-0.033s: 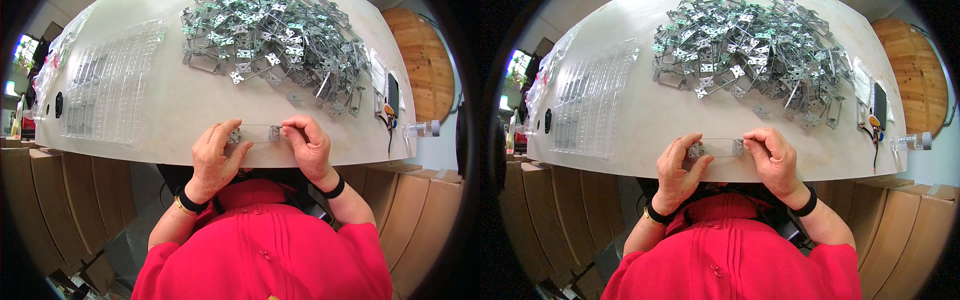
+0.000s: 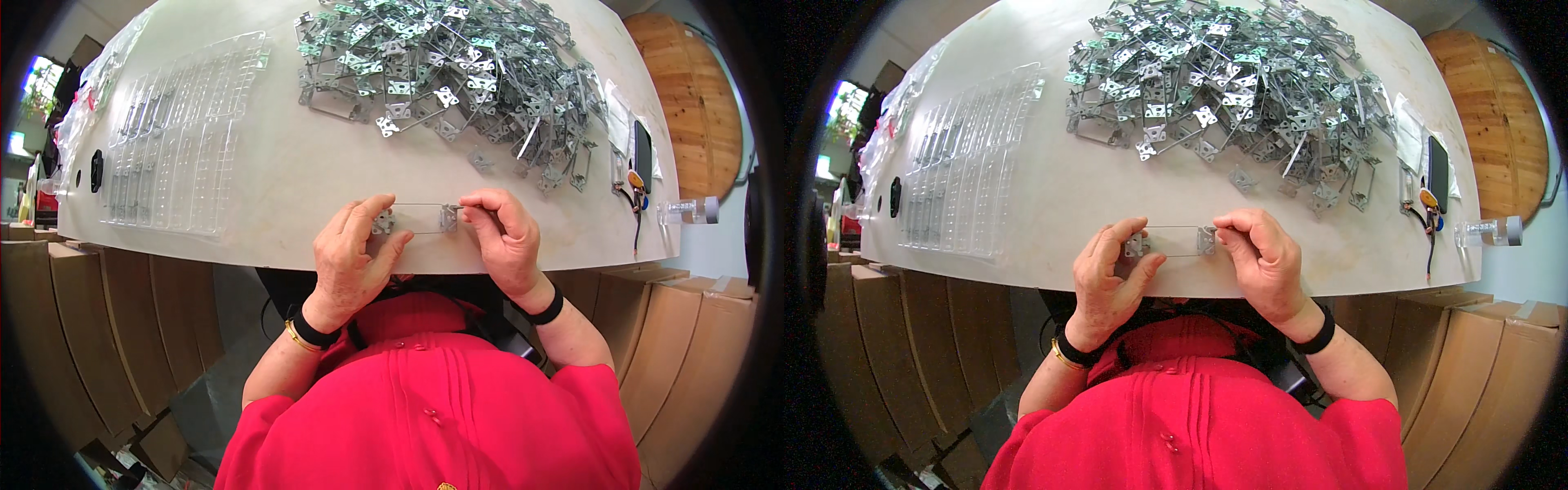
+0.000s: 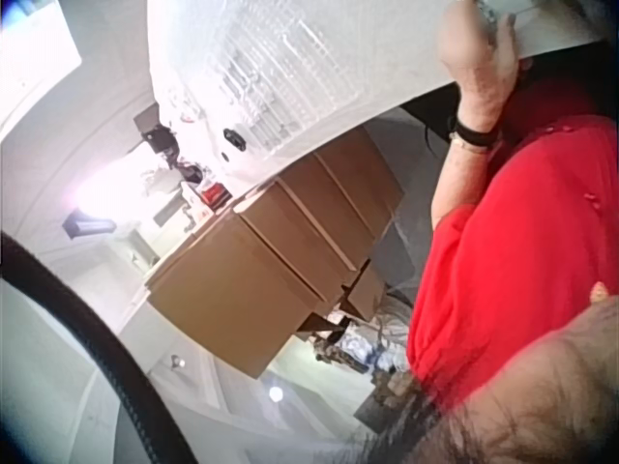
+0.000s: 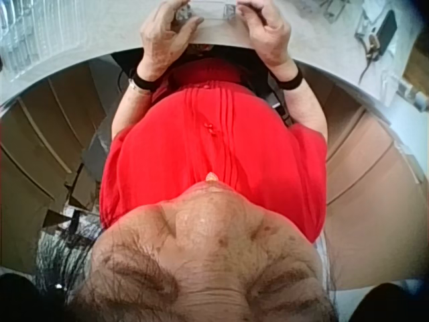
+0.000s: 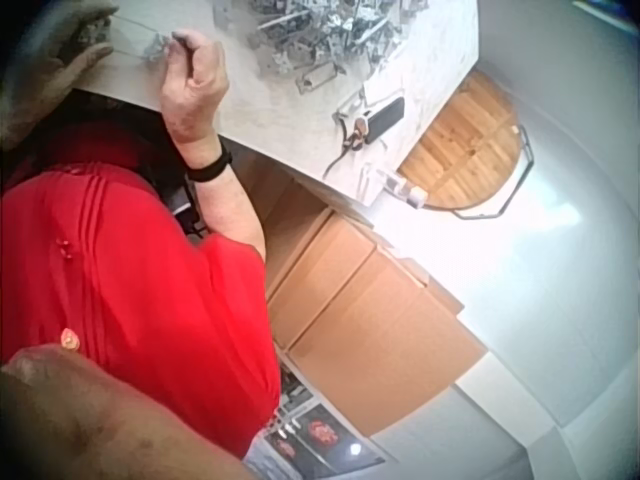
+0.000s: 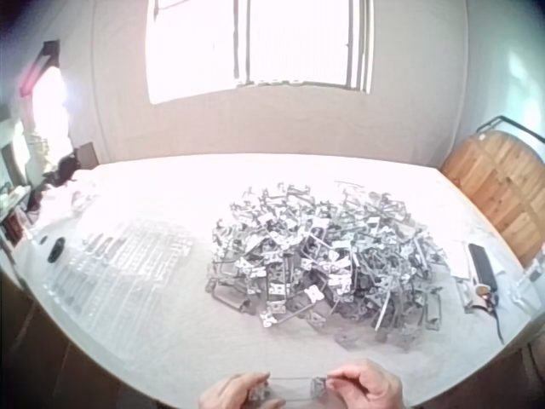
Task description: The person is assembling small metal brackets by inserting metal rods into them and placing them into a plastic organizer tray.
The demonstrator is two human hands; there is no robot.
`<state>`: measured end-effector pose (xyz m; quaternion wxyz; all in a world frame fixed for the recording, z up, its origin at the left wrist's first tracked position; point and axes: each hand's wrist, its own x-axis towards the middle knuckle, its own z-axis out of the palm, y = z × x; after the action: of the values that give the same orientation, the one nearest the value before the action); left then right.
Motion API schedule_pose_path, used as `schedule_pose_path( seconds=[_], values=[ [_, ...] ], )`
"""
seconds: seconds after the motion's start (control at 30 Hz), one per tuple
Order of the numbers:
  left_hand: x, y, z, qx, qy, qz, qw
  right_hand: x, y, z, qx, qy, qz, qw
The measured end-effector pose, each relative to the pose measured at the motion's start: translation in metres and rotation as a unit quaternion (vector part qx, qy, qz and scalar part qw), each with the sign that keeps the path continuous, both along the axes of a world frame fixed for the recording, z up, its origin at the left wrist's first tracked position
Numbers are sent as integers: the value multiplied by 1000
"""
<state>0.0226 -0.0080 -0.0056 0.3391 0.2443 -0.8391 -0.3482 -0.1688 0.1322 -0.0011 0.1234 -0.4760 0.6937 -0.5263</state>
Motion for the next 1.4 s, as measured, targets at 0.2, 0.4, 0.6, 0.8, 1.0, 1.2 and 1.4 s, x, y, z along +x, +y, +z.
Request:
schedule_pose_path(
  seconds=[0.2, 0.4, 0.6, 0.8, 1.0, 1.2, 1.4],
  values=[
    [1, 1, 0, 10, 8, -5, 1000, 2, 0, -1, 2, -37, -1, 999],
    [1, 1, 0, 12, -1, -6, 1000, 0, 0, 0, -5, -1, 4, 1000],
    [2, 1, -1, 13, 12, -11, 1000, 3, -2, 0, 3, -44, -1, 999],
    [2, 1, -2, 10, 13, -14, 1000, 2, -3, -1, -15, -14, 13, 1000],
    [2, 0, -1, 11, 5, -12, 1000, 1, 0, -4, 28, -72, 5, 997],
    [1, 0, -1, 9, 9, -12, 1000, 3, -3, -2, -21, -22, 11, 999],
    [3, 2, 0, 26, -3, -6, 1000, 1, 4, -6, -5, -75, -28, 997]
  ],
)
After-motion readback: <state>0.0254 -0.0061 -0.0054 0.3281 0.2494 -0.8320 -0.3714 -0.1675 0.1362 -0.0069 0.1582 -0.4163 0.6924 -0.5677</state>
